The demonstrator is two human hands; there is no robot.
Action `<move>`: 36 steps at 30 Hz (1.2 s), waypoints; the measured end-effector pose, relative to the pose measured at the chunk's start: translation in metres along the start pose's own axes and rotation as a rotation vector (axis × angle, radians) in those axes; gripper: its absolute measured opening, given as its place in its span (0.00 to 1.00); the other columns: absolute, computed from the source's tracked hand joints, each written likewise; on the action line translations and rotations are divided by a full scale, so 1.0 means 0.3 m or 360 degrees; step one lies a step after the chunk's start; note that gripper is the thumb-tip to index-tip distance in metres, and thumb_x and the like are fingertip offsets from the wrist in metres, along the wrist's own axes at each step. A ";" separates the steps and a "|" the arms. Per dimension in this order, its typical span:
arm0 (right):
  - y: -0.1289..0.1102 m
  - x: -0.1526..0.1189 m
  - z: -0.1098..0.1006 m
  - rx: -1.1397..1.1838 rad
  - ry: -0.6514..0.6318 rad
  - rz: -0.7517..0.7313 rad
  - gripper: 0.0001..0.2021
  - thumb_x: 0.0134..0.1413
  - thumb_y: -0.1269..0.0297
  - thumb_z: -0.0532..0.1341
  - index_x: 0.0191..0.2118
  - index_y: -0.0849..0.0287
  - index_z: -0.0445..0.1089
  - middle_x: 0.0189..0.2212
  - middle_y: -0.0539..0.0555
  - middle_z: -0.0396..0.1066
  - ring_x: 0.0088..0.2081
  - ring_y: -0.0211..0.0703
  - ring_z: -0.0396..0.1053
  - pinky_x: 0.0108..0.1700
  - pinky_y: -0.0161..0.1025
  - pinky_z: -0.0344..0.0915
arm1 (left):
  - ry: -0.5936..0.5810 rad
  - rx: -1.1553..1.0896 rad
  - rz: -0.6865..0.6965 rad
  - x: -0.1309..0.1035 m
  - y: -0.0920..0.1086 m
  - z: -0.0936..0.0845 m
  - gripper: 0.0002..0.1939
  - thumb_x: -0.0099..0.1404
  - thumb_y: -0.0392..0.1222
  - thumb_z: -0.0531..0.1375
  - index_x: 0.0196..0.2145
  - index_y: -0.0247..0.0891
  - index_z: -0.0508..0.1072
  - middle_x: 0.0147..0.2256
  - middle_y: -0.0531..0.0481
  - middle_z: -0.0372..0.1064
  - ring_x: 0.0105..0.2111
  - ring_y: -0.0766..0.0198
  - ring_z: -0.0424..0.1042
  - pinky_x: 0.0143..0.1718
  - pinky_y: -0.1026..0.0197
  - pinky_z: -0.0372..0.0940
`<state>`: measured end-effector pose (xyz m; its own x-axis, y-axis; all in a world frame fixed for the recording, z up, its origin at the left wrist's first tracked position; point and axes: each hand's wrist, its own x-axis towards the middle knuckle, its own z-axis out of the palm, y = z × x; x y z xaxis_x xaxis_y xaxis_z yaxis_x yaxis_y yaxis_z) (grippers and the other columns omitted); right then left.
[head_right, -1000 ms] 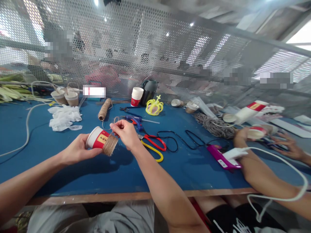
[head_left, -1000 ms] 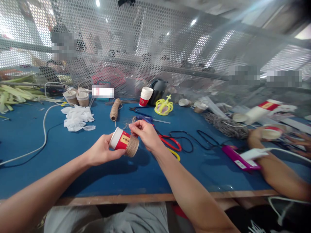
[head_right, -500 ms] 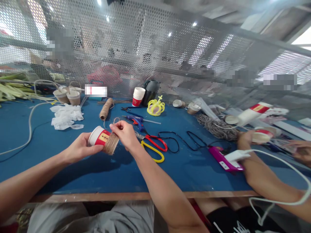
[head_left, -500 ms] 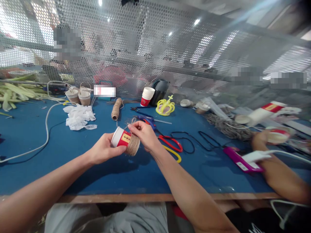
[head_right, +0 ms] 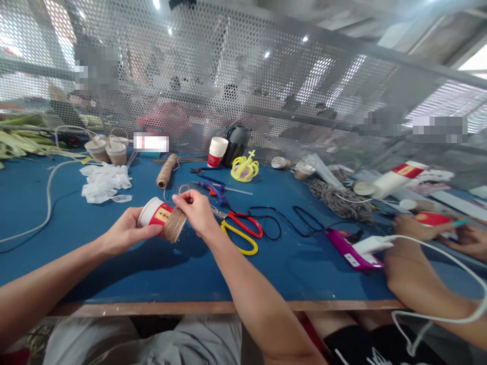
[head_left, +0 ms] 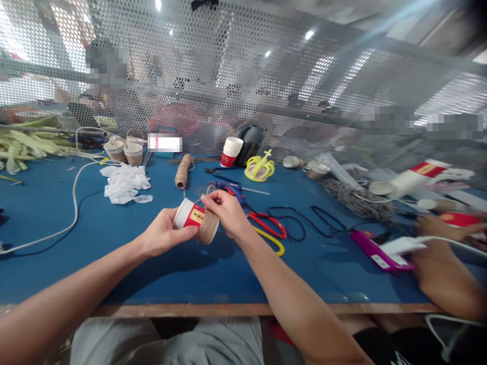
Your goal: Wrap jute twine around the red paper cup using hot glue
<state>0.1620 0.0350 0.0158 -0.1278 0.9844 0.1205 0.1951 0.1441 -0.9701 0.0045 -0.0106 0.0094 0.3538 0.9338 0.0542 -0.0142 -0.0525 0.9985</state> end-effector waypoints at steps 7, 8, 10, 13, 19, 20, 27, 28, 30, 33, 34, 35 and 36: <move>-0.002 -0.007 0.003 0.0004 -0.0009 -0.0002 0.15 0.40 0.54 0.62 0.25 0.61 0.62 0.20 0.48 0.63 0.23 0.34 0.59 0.27 0.34 0.56 | -0.0027 0.0033 0.0022 0.000 0.001 0.003 0.15 0.49 0.45 0.62 0.31 0.29 0.69 0.22 0.52 0.65 0.21 0.72 0.59 0.24 0.68 0.56; -0.002 -0.008 0.002 -0.0004 -0.0005 -0.0003 0.15 0.40 0.53 0.62 0.25 0.61 0.62 0.20 0.48 0.63 0.23 0.34 0.59 0.27 0.34 0.56 | -0.0021 0.0044 0.0028 -0.001 0.001 0.003 0.15 0.49 0.45 0.61 0.31 0.29 0.69 0.22 0.52 0.65 0.21 0.72 0.59 0.23 0.68 0.56; -0.003 -0.008 0.002 -0.0015 0.0003 -0.0009 0.15 0.40 0.53 0.62 0.25 0.61 0.62 0.20 0.48 0.63 0.23 0.34 0.59 0.27 0.34 0.56 | -0.0003 0.0076 0.0040 -0.003 0.000 0.000 0.16 0.49 0.45 0.61 0.31 0.29 0.68 0.22 0.52 0.65 0.21 0.72 0.59 0.23 0.68 0.56; -0.002 -0.008 0.000 -0.0010 0.0021 -0.0024 0.15 0.39 0.52 0.61 0.25 0.60 0.62 0.20 0.47 0.62 0.22 0.34 0.59 0.26 0.34 0.55 | -0.0018 0.0169 0.0077 -0.006 -0.003 -0.009 0.17 0.51 0.46 0.60 0.34 0.30 0.68 0.23 0.51 0.64 0.21 0.71 0.59 0.23 0.69 0.57; -0.009 -0.009 0.003 -0.0009 0.0025 -0.0046 0.15 0.40 0.52 0.61 0.24 0.60 0.62 0.19 0.47 0.62 0.22 0.34 0.57 0.25 0.34 0.53 | -0.0023 0.0488 0.0353 -0.009 0.002 -0.021 0.12 0.52 0.43 0.59 0.33 0.31 0.67 0.28 0.50 0.65 0.26 0.68 0.62 0.28 0.67 0.61; -0.012 -0.010 0.004 -0.0004 0.0023 -0.0048 0.15 0.40 0.52 0.61 0.23 0.60 0.62 0.19 0.47 0.61 0.22 0.34 0.57 0.25 0.34 0.53 | -0.0017 0.0542 0.0398 -0.010 0.006 -0.022 0.11 0.52 0.42 0.58 0.31 0.31 0.67 0.28 0.50 0.64 0.26 0.68 0.62 0.29 0.67 0.61; -0.013 -0.008 0.004 0.0012 -0.0033 -0.0050 0.17 0.42 0.49 0.60 0.22 0.60 0.61 0.18 0.46 0.59 0.20 0.32 0.55 0.23 0.32 0.52 | -0.0032 0.0725 0.0640 -0.018 0.024 -0.037 0.08 0.56 0.39 0.55 0.29 0.31 0.68 0.29 0.47 0.65 0.28 0.65 0.64 0.32 0.65 0.61; -0.010 -0.007 0.001 0.0015 -0.0056 -0.0037 0.18 0.43 0.48 0.58 0.22 0.60 0.61 0.18 0.46 0.59 0.20 0.32 0.54 0.22 0.32 0.52 | -0.0021 0.0739 0.0675 -0.016 0.022 -0.040 0.08 0.56 0.39 0.55 0.29 0.31 0.69 0.30 0.46 0.65 0.29 0.64 0.64 0.33 0.64 0.61; -0.005 -0.005 -0.007 0.0045 -0.0117 0.0006 0.21 0.46 0.45 0.54 0.22 0.61 0.62 0.17 0.47 0.60 0.19 0.32 0.55 0.22 0.33 0.54 | 0.0022 0.0759 0.0737 -0.009 0.015 -0.044 0.08 0.56 0.38 0.54 0.31 0.31 0.70 0.33 0.44 0.66 0.32 0.63 0.65 0.35 0.63 0.61; -0.010 -0.011 -0.018 0.0134 -0.0253 0.0090 0.24 0.47 0.42 0.50 0.27 0.61 0.65 0.20 0.50 0.64 0.21 0.35 0.61 0.24 0.35 0.59 | 0.0107 0.0802 0.0813 0.003 0.005 -0.049 0.08 0.57 0.37 0.54 0.31 0.32 0.71 0.36 0.44 0.68 0.35 0.61 0.66 0.38 0.61 0.61; -0.014 -0.015 -0.021 0.0171 -0.0317 0.0111 0.24 0.48 0.42 0.49 0.29 0.61 0.66 0.22 0.50 0.65 0.23 0.36 0.63 0.25 0.36 0.61 | 0.0126 0.0825 0.0834 0.007 0.003 -0.051 0.07 0.56 0.36 0.54 0.31 0.32 0.71 0.35 0.44 0.69 0.36 0.60 0.66 0.40 0.61 0.60; -0.019 -0.019 -0.022 0.0202 -0.0379 0.0122 0.24 0.48 0.42 0.49 0.32 0.61 0.67 0.24 0.51 0.67 0.24 0.38 0.64 0.25 0.36 0.63 | 0.0135 0.0849 0.0853 0.011 0.001 -0.053 0.07 0.56 0.35 0.54 0.30 0.33 0.72 0.35 0.45 0.69 0.36 0.60 0.66 0.41 0.60 0.60; -0.023 -0.022 -0.024 0.0223 -0.0436 0.0118 0.24 0.48 0.43 0.50 0.35 0.60 0.67 0.26 0.52 0.68 0.26 0.39 0.65 0.26 0.37 0.64 | 0.0136 0.0865 0.0871 0.014 -0.001 -0.054 0.07 0.56 0.35 0.54 0.30 0.33 0.72 0.34 0.45 0.70 0.37 0.59 0.66 0.42 0.59 0.59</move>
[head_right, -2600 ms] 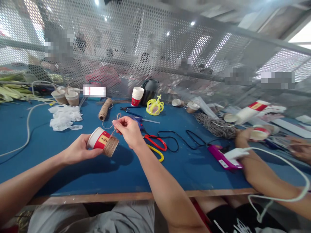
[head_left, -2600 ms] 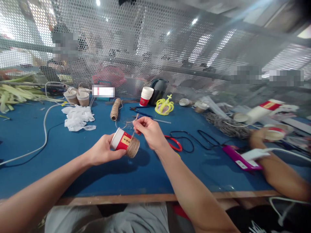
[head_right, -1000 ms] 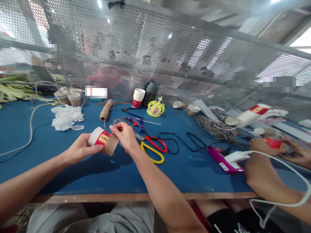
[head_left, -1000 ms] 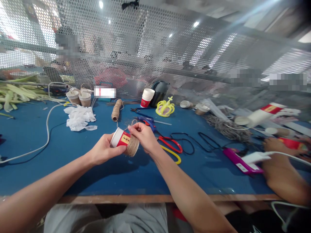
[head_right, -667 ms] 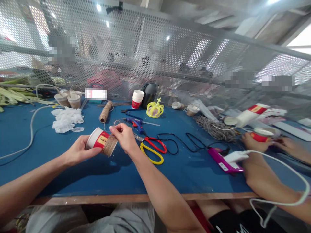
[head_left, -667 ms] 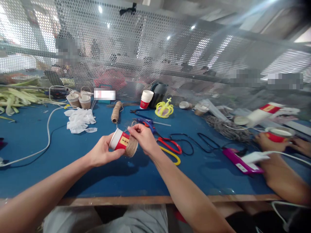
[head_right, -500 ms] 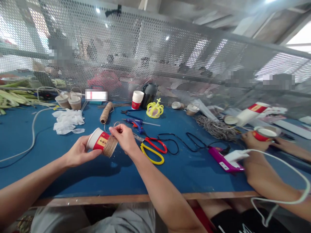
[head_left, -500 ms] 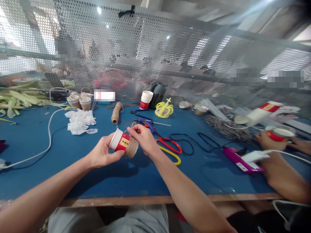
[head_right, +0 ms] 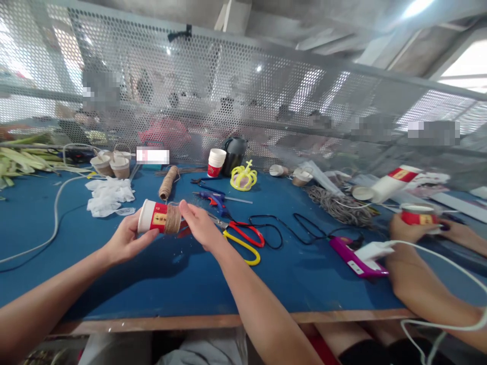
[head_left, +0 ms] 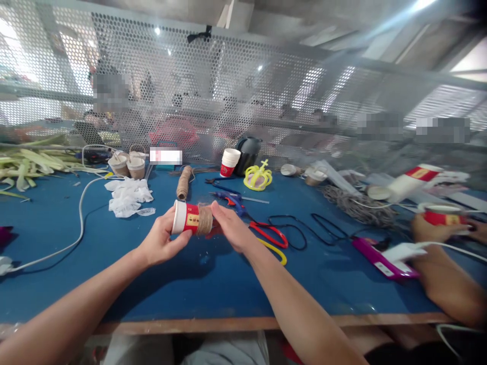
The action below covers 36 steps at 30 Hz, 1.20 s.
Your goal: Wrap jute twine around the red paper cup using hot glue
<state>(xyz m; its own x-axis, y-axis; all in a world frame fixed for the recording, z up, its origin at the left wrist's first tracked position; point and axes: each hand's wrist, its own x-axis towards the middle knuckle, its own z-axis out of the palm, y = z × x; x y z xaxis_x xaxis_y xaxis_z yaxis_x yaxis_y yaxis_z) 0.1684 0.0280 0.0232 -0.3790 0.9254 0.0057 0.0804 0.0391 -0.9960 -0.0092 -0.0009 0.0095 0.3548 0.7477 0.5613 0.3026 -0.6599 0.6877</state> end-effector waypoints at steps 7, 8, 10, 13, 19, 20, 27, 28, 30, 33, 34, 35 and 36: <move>-0.006 -0.015 -0.006 -0.0391 0.0027 -0.0270 0.20 0.50 0.52 0.55 0.43 0.62 0.64 0.39 0.58 0.68 0.37 0.42 0.67 0.37 0.40 0.65 | -0.0052 -0.0686 -0.0605 0.006 -0.023 0.010 0.15 0.53 0.43 0.59 0.37 0.30 0.72 0.32 0.45 0.72 0.30 0.61 0.68 0.33 0.61 0.62; -0.005 -0.017 -0.006 -0.0472 0.0029 -0.0293 0.20 0.50 0.54 0.56 0.45 0.62 0.63 0.41 0.59 0.67 0.38 0.43 0.67 0.39 0.40 0.65 | -0.0029 -0.0840 -0.0716 0.007 -0.025 0.013 0.16 0.52 0.43 0.60 0.37 0.29 0.72 0.31 0.45 0.73 0.29 0.62 0.68 0.33 0.62 0.62; -0.003 -0.021 -0.004 -0.0603 0.0007 -0.0316 0.20 0.51 0.55 0.55 0.47 0.62 0.62 0.43 0.60 0.66 0.38 0.43 0.67 0.39 0.41 0.65 | 0.0035 -0.1060 -0.0847 0.012 -0.025 0.017 0.17 0.49 0.43 0.62 0.34 0.29 0.72 0.29 0.45 0.73 0.28 0.63 0.68 0.33 0.62 0.62; -0.003 -0.023 -0.001 -0.0730 -0.0040 -0.0438 0.18 0.53 0.57 0.53 0.48 0.59 0.62 0.46 0.58 0.64 0.43 0.43 0.66 0.43 0.41 0.64 | 0.0077 -0.1135 -0.0920 0.020 -0.020 0.019 0.16 0.46 0.42 0.64 0.32 0.29 0.72 0.27 0.47 0.72 0.27 0.65 0.68 0.33 0.62 0.62; 0.003 -0.012 0.004 -0.0486 -0.0063 -0.0512 0.14 0.53 0.60 0.54 0.43 0.58 0.67 0.46 0.56 0.65 0.48 0.41 0.62 0.49 0.42 0.59 | -0.0022 -0.0831 -0.0837 0.016 -0.005 0.022 0.11 0.48 0.42 0.61 0.24 0.29 0.69 0.19 0.53 0.64 0.19 0.72 0.58 0.23 0.68 0.56; 0.007 -0.010 0.005 -0.0396 -0.0058 -0.0461 0.13 0.52 0.59 0.54 0.42 0.58 0.67 0.45 0.56 0.65 0.47 0.41 0.63 0.49 0.42 0.59 | -0.0069 -0.0782 -0.0816 0.011 -0.003 0.025 0.11 0.48 0.43 0.61 0.22 0.30 0.68 0.18 0.55 0.61 0.18 0.74 0.55 0.21 0.68 0.53; 0.019 -0.012 0.020 0.0074 0.0000 -0.0289 0.06 0.44 0.63 0.61 0.28 0.60 0.68 0.36 0.53 0.69 0.39 0.39 0.66 0.44 0.39 0.61 | -0.0305 -0.0693 -0.0801 -0.010 0.014 0.047 0.13 0.50 0.44 0.59 0.19 0.32 0.63 0.17 0.58 0.52 0.18 0.75 0.48 0.19 0.69 0.46; 0.016 -0.014 0.022 0.0075 0.0009 -0.0274 0.06 0.44 0.63 0.61 0.28 0.61 0.67 0.35 0.53 0.69 0.38 0.38 0.66 0.43 0.39 0.61 | -0.0308 -0.0695 -0.0804 -0.011 0.017 0.047 0.13 0.50 0.44 0.59 0.19 0.32 0.63 0.17 0.58 0.52 0.18 0.75 0.48 0.19 0.69 0.46; 0.009 -0.018 0.024 0.0044 0.0045 -0.0246 0.06 0.45 0.63 0.60 0.28 0.61 0.66 0.32 0.52 0.69 0.35 0.36 0.65 0.41 0.38 0.61 | -0.0295 -0.0702 -0.0809 -0.010 0.022 0.045 0.13 0.50 0.44 0.59 0.19 0.32 0.63 0.16 0.58 0.51 0.18 0.75 0.48 0.18 0.69 0.46; 0.006 -0.021 0.025 -0.0007 0.0095 -0.0244 0.07 0.46 0.63 0.59 0.29 0.61 0.66 0.28 0.50 0.67 0.32 0.35 0.64 0.38 0.37 0.60 | -0.0252 -0.0695 -0.0821 -0.008 0.027 0.038 0.12 0.49 0.44 0.59 0.19 0.32 0.62 0.16 0.58 0.51 0.17 0.75 0.47 0.18 0.68 0.45; 0.007 -0.020 0.025 -0.0021 0.0102 -0.0260 0.07 0.47 0.62 0.58 0.29 0.61 0.65 0.28 0.50 0.67 0.31 0.35 0.63 0.38 0.36 0.60 | -0.0242 -0.0691 -0.0826 -0.008 0.029 0.036 0.12 0.49 0.43 0.59 0.18 0.33 0.62 0.16 0.58 0.50 0.17 0.75 0.47 0.17 0.68 0.45; 0.008 -0.020 0.025 -0.0034 0.0108 -0.0285 0.07 0.47 0.62 0.58 0.29 0.61 0.65 0.28 0.50 0.67 0.31 0.35 0.63 0.38 0.37 0.60 | -0.0233 -0.0689 -0.0829 -0.007 0.031 0.034 0.12 0.49 0.43 0.59 0.18 0.33 0.62 0.15 0.58 0.50 0.17 0.75 0.46 0.17 0.68 0.45; 0.010 -0.020 0.024 -0.0048 0.0112 -0.0313 0.07 0.47 0.62 0.58 0.29 0.61 0.65 0.28 0.51 0.67 0.32 0.36 0.63 0.38 0.37 0.60 | -0.0223 -0.0687 -0.0832 -0.006 0.032 0.032 0.12 0.48 0.43 0.59 0.17 0.33 0.62 0.15 0.58 0.50 0.17 0.75 0.46 0.17 0.68 0.45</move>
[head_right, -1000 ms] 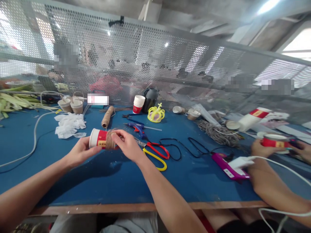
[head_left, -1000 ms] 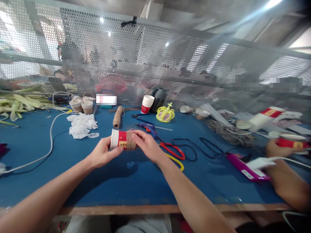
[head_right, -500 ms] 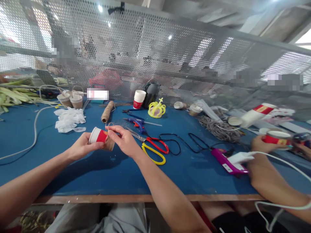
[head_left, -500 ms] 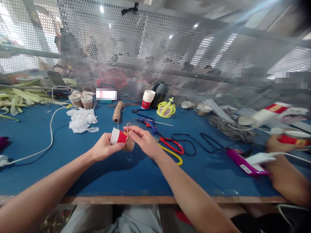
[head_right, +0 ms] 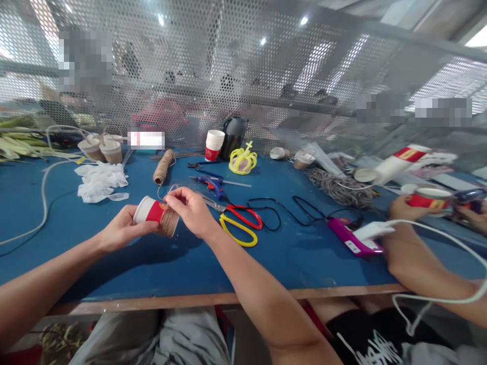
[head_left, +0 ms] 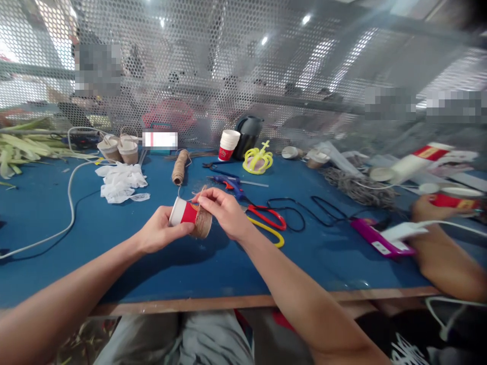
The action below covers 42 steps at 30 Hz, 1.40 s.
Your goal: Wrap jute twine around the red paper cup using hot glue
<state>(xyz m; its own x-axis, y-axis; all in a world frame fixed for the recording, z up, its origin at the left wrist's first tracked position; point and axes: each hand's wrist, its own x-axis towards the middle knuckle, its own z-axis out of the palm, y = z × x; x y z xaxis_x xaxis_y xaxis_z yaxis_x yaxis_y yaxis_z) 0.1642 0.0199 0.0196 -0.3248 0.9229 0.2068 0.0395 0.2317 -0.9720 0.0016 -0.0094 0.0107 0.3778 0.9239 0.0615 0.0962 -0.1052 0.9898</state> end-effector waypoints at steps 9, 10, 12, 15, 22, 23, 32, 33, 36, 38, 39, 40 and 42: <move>-0.018 -0.010 -0.002 -0.0092 0.0065 -0.0157 0.07 0.48 0.61 0.57 0.29 0.60 0.63 0.29 0.52 0.66 0.35 0.38 0.65 0.41 0.40 0.60 | 0.0057 -0.0082 -0.0029 0.002 0.009 0.000 0.10 0.45 0.41 0.60 0.18 0.33 0.64 0.15 0.59 0.53 0.16 0.75 0.49 0.17 0.69 0.47; -0.023 -0.012 -0.001 -0.0096 0.0065 -0.0175 0.07 0.48 0.61 0.57 0.29 0.60 0.63 0.29 0.52 0.66 0.35 0.38 0.65 0.41 0.40 0.60 | 0.0062 -0.0084 -0.0036 0.002 0.011 0.001 0.09 0.45 0.41 0.60 0.18 0.32 0.64 0.15 0.58 0.53 0.17 0.75 0.49 0.18 0.69 0.48; -0.031 -0.015 0.000 -0.0103 0.0066 -0.0216 0.07 0.48 0.61 0.57 0.28 0.60 0.62 0.29 0.52 0.65 0.35 0.38 0.65 0.41 0.40 0.61 | 0.0072 -0.0088 -0.0045 0.004 0.013 0.003 0.09 0.45 0.40 0.60 0.19 0.32 0.65 0.16 0.58 0.55 0.17 0.74 0.51 0.19 0.69 0.49; -0.038 -0.018 0.001 -0.0137 0.0070 -0.0259 0.08 0.49 0.60 0.57 0.28 0.59 0.61 0.30 0.52 0.65 0.36 0.38 0.65 0.41 0.39 0.61 | 0.0085 -0.0089 -0.0060 0.006 0.016 0.005 0.09 0.44 0.40 0.60 0.20 0.31 0.65 0.17 0.56 0.58 0.18 0.73 0.53 0.20 0.69 0.51; -0.019 -0.013 -0.004 -0.0369 0.0082 -0.0170 0.07 0.50 0.61 0.56 0.30 0.60 0.62 0.28 0.52 0.65 0.32 0.37 0.64 0.36 0.37 0.61 | 0.0021 -0.0036 -0.0026 0.001 0.012 0.006 0.10 0.46 0.42 0.59 0.19 0.32 0.63 0.17 0.57 0.55 0.18 0.74 0.51 0.18 0.69 0.48; -0.017 -0.013 -0.004 -0.0412 0.0083 -0.0146 0.07 0.50 0.61 0.56 0.30 0.60 0.63 0.28 0.52 0.65 0.30 0.36 0.63 0.35 0.36 0.61 | 0.0008 -0.0010 -0.0013 -0.001 0.009 0.005 0.10 0.46 0.42 0.59 0.19 0.33 0.63 0.16 0.57 0.54 0.17 0.74 0.50 0.18 0.69 0.47; -0.018 -0.014 0.003 -0.0548 0.0061 -0.0081 0.07 0.50 0.62 0.55 0.29 0.61 0.63 0.27 0.50 0.65 0.28 0.35 0.61 0.32 0.34 0.59 | -0.0019 0.0125 0.0030 -0.011 0.004 0.004 0.09 0.49 0.42 0.57 0.21 0.32 0.62 0.17 0.57 0.52 0.17 0.75 0.48 0.17 0.69 0.46; -0.018 -0.015 0.004 -0.0550 0.0059 -0.0076 0.07 0.49 0.62 0.55 0.29 0.61 0.63 0.26 0.50 0.64 0.28 0.35 0.61 0.32 0.34 0.59 | -0.0015 0.0131 0.0035 -0.011 0.005 0.005 0.09 0.49 0.42 0.57 0.20 0.33 0.62 0.17 0.58 0.51 0.17 0.75 0.48 0.17 0.69 0.46; -0.018 -0.016 0.005 -0.0556 0.0056 -0.0069 0.07 0.49 0.63 0.55 0.28 0.61 0.62 0.25 0.49 0.64 0.27 0.35 0.61 0.31 0.34 0.59 | -0.0016 0.0137 0.0034 -0.011 0.005 0.004 0.10 0.49 0.42 0.57 0.20 0.33 0.62 0.16 0.58 0.50 0.17 0.75 0.47 0.17 0.69 0.45; -0.020 -0.017 0.006 -0.0561 0.0052 -0.0069 0.06 0.49 0.63 0.55 0.27 0.60 0.62 0.25 0.49 0.63 0.27 0.35 0.60 0.30 0.34 0.59 | -0.0025 0.0144 0.0021 -0.011 0.003 0.003 0.10 0.49 0.42 0.57 0.19 0.33 0.62 0.16 0.58 0.51 0.17 0.75 0.48 0.17 0.69 0.46; -0.022 -0.017 0.007 -0.0563 0.0049 -0.0068 0.06 0.49 0.63 0.55 0.27 0.60 0.62 0.24 0.49 0.63 0.27 0.34 0.60 0.30 0.34 0.59 | -0.0029 0.0149 0.0020 -0.011 0.002 0.002 0.10 0.49 0.42 0.58 0.20 0.33 0.62 0.16 0.58 0.51 0.17 0.74 0.48 0.17 0.69 0.46; -0.023 -0.017 0.007 -0.0566 0.0047 -0.0065 0.06 0.49 0.63 0.55 0.27 0.60 0.62 0.24 0.49 0.63 0.26 0.34 0.60 0.30 0.34 0.59 | -0.0029 0.0151 0.0023 -0.011 0.001 0.002 0.10 0.49 0.42 0.58 0.20 0.32 0.62 0.16 0.57 0.52 0.17 0.74 0.49 0.17 0.69 0.46; -0.025 -0.018 0.008 -0.0569 0.0044 -0.0056 0.06 0.49 0.64 0.55 0.27 0.60 0.62 0.24 0.49 0.62 0.26 0.34 0.60 0.30 0.34 0.59 | -0.0020 0.0149 0.0034 -0.011 0.000 0.002 0.10 0.49 0.42 0.58 0.20 0.32 0.63 0.16 0.57 0.53 0.17 0.74 0.49 0.17 0.69 0.47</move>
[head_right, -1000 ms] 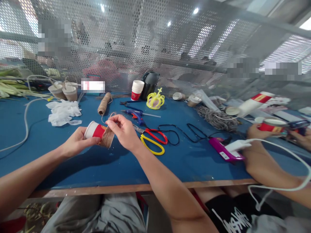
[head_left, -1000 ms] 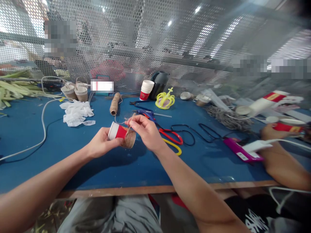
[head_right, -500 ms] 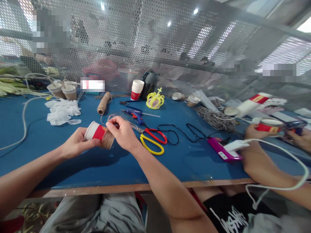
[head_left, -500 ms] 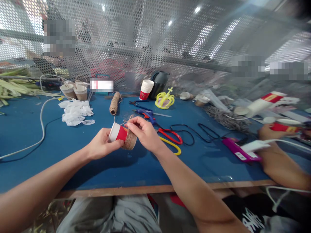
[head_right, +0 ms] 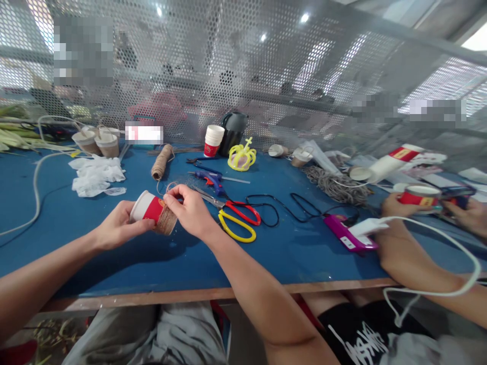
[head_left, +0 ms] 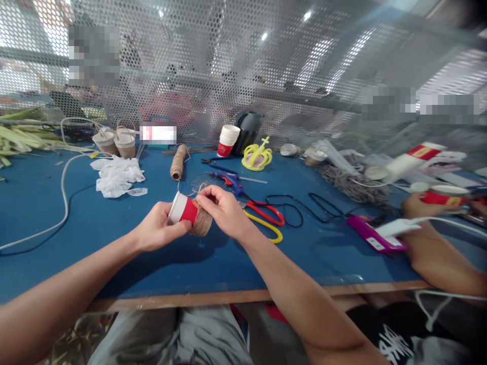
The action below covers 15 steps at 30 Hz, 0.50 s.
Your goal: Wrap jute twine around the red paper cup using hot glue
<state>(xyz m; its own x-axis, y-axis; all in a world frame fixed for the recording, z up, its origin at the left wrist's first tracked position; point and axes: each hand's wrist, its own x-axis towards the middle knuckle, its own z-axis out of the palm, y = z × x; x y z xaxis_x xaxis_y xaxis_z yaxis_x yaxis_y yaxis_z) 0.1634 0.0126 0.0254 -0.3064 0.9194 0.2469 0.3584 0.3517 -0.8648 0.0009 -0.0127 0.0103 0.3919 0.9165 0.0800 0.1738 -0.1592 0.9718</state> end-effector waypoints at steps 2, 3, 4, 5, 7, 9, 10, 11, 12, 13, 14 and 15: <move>0.000 0.000 0.001 0.0000 0.0001 0.0004 0.06 0.49 0.64 0.55 0.27 0.60 0.62 0.24 0.48 0.62 0.26 0.34 0.59 0.29 0.33 0.59 | 0.0011 -0.0005 0.0010 0.001 -0.001 0.001 0.10 0.48 0.42 0.58 0.20 0.33 0.62 0.16 0.57 0.52 0.17 0.74 0.49 0.17 0.69 0.47; 0.000 0.001 0.001 0.0000 0.0005 0.0003 0.06 0.49 0.63 0.55 0.27 0.60 0.62 0.24 0.48 0.62 0.26 0.34 0.59 0.29 0.33 0.59 | 0.0014 -0.0005 0.0016 0.001 -0.001 0.001 0.10 0.48 0.42 0.58 0.20 0.33 0.62 0.16 0.57 0.52 0.17 0.74 0.49 0.17 0.69 0.47; 0.001 0.001 0.002 -0.0002 0.0010 0.0001 0.06 0.49 0.63 0.55 0.27 0.60 0.61 0.24 0.48 0.62 0.26 0.34 0.59 0.29 0.33 0.59 | 0.0018 -0.0005 0.0022 0.001 0.000 0.001 0.10 0.48 0.42 0.58 0.20 0.33 0.62 0.16 0.58 0.52 0.17 0.75 0.48 0.17 0.69 0.47; 0.002 0.001 0.002 -0.0003 0.0021 -0.0004 0.06 0.49 0.63 0.55 0.27 0.60 0.61 0.24 0.48 0.62 0.26 0.34 0.60 0.29 0.34 0.59 | 0.0025 -0.0003 0.0031 0.002 0.000 0.000 0.10 0.48 0.42 0.58 0.20 0.33 0.62 0.16 0.58 0.51 0.17 0.75 0.48 0.16 0.69 0.46; 0.004 0.000 0.003 -0.0005 0.0052 -0.0018 0.06 0.49 0.63 0.55 0.27 0.60 0.61 0.24 0.49 0.63 0.26 0.34 0.60 0.29 0.34 0.59 | 0.0045 0.0001 0.0047 0.002 0.002 -0.002 0.10 0.48 0.42 0.58 0.19 0.33 0.62 0.16 0.58 0.51 0.17 0.75 0.47 0.16 0.69 0.46; 0.004 -0.002 0.002 0.0008 0.0092 -0.0050 0.06 0.49 0.62 0.55 0.28 0.60 0.61 0.26 0.50 0.64 0.27 0.35 0.61 0.31 0.35 0.60 | 0.0056 0.0003 0.0053 0.003 0.003 -0.005 0.10 0.48 0.42 0.58 0.19 0.33 0.61 0.16 0.58 0.51 0.17 0.75 0.47 0.16 0.69 0.46; 0.002 -0.004 0.001 0.0023 0.0112 -0.0076 0.06 0.50 0.62 0.55 0.28 0.60 0.61 0.26 0.51 0.65 0.28 0.36 0.62 0.32 0.35 0.60 | 0.0053 0.0002 0.0050 0.003 0.004 -0.007 0.10 0.48 0.42 0.58 0.19 0.33 0.61 0.16 0.58 0.51 0.17 0.75 0.47 0.16 0.69 0.46; 0.001 -0.005 0.000 0.0043 0.0128 -0.0108 0.06 0.50 0.62 0.55 0.29 0.60 0.61 0.27 0.52 0.65 0.29 0.37 0.63 0.33 0.36 0.61 | 0.0044 -0.0001 0.0044 0.004 0.004 -0.009 0.10 0.48 0.42 0.58 0.19 0.33 0.61 0.16 0.58 0.51 0.17 0.75 0.47 0.16 0.69 0.46; -0.001 -0.007 -0.001 0.0067 0.0140 -0.0141 0.06 0.50 0.62 0.55 0.29 0.60 0.61 0.28 0.52 0.65 0.31 0.37 0.63 0.35 0.36 0.61 | 0.0036 -0.0005 0.0036 0.005 0.005 -0.011 0.10 0.48 0.42 0.58 0.19 0.33 0.61 0.16 0.58 0.51 0.17 0.75 0.48 0.16 0.69 0.46; -0.003 -0.009 -0.001 0.0091 0.0149 -0.0171 0.06 0.50 0.62 0.55 0.29 0.60 0.61 0.29 0.53 0.66 0.32 0.38 0.64 0.36 0.37 0.62 | 0.0029 -0.0012 0.0030 0.007 0.005 -0.012 0.10 0.48 0.42 0.58 0.18 0.33 0.62 0.16 0.57 0.52 0.17 0.74 0.48 0.17 0.69 0.47; -0.004 -0.010 -0.001 0.0112 0.0155 -0.0197 0.06 0.50 0.62 0.54 0.29 0.59 0.61 0.30 0.53 0.66 0.33 0.38 0.64 0.37 0.37 0.62 | 0.0025 -0.0019 0.0023 0.008 0.006 -0.012 0.10 0.48 0.42 0.58 0.18 0.33 0.62 0.16 0.57 0.53 0.18 0.74 0.49 0.17 0.69 0.48; -0.005 -0.010 -0.001 0.0125 0.0158 -0.0217 0.06 0.51 0.62 0.54 0.29 0.59 0.61 0.30 0.53 0.66 0.33 0.38 0.64 0.38 0.37 0.62 | 0.0025 -0.0029 0.0015 0.009 0.006 -0.012 0.10 0.47 0.43 0.57 0.18 0.33 0.62 0.16 0.57 0.53 0.18 0.74 0.50 0.18 0.69 0.48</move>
<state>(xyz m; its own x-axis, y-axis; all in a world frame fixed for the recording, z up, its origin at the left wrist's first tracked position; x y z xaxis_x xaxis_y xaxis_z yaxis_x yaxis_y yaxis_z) 0.1641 0.0092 0.0261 -0.2575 0.8782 0.4029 0.2482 0.4631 -0.8508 -0.0010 -0.0090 0.0131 0.3790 0.9208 0.0923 0.1538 -0.1610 0.9749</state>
